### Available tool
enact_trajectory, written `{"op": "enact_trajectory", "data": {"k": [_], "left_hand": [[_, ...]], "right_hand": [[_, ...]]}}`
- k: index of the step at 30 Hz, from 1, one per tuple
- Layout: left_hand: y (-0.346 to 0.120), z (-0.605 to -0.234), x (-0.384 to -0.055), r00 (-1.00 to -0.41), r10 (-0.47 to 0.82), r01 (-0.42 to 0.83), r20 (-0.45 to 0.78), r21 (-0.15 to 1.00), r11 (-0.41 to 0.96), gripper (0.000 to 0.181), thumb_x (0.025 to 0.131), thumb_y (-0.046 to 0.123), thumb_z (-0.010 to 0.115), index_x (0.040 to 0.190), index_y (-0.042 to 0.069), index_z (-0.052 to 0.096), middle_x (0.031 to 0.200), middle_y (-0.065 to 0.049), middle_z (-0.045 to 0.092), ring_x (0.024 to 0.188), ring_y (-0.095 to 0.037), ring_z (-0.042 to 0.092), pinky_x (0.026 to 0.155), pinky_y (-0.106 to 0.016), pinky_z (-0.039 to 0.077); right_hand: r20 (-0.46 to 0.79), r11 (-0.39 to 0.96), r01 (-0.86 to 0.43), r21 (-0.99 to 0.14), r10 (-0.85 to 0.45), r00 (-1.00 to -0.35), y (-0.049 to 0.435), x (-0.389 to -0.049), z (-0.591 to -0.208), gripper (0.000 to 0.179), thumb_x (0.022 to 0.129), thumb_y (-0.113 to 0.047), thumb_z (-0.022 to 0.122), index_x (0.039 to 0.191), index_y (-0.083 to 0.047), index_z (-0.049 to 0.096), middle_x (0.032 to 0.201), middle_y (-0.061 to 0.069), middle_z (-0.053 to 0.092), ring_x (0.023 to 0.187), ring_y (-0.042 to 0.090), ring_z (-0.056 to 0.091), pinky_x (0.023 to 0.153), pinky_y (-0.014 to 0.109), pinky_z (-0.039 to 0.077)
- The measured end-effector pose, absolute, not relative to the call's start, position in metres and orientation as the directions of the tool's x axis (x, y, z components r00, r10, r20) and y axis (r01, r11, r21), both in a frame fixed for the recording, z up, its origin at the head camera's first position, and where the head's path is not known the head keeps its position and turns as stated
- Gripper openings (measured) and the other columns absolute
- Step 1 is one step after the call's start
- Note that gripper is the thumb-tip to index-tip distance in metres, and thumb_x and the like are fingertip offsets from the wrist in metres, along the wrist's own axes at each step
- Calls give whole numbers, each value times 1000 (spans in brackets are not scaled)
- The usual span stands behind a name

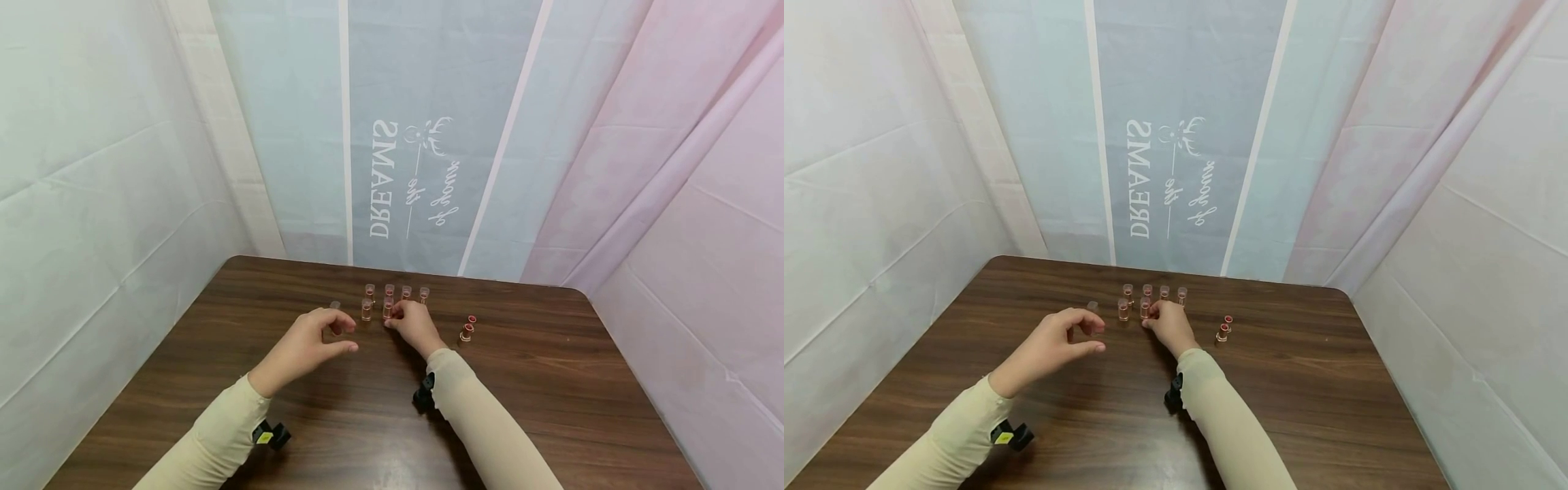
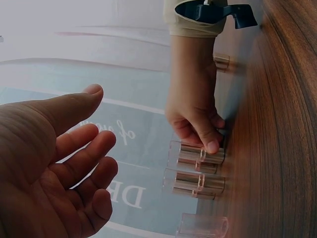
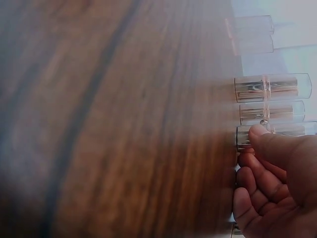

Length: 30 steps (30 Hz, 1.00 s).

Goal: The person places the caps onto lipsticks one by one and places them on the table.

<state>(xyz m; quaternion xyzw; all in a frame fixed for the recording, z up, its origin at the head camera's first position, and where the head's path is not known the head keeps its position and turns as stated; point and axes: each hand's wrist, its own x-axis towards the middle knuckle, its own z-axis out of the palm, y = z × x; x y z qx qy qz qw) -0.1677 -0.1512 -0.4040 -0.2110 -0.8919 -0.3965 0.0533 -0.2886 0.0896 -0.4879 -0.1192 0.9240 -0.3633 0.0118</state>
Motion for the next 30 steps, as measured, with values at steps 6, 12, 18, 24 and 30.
{"op": "enact_trajectory", "data": {"k": [6,12,18,24,30], "left_hand": [[-153,-404,-169,-902,341,427,266,676,601,27,86,39,83,108,30,71,102,16,66,95,-10,61,81,-31,52],[-153,-404,-170,-901,344,428,266,679,596,27,86,34,85,108,29,71,103,15,67,97,-16,63,82,-32,52],[-155,-405,-172,-905,336,417,260,691,590,27,85,28,86,108,26,71,104,8,69,98,-17,63,87,-44,54],[-158,-402,-172,-906,331,418,264,683,600,27,86,30,85,109,26,71,106,7,69,96,-19,63,77,-31,51],[-166,-399,-175,-908,313,416,278,674,610,27,87,33,84,110,26,71,108,5,70,95,-19,63,73,-29,50]], "right_hand": [[69,715,-213,-666,-226,-972,88,-286,-486,18,89,-17,82,102,-8,73,94,3,72,86,16,67,80,38,56],[87,754,-234,-613,-230,-969,86,-275,-473,27,87,-12,82,111,-5,73,106,9,72,97,23,68,87,43,56],[176,748,-274,-604,-210,-962,100,-257,-446,36,89,-13,80,122,-1,69,118,14,70,107,29,67,93,46,55],[337,714,-380,-588,-211,-918,139,-229,-419,36,91,-17,79,123,-4,69,116,10,70,105,26,68,89,44,57],[505,616,-488,-618,-165,-847,173,-199,-395,27,91,-13,80,117,-11,72,110,5,71,95,18,68,76,34,58]]}}
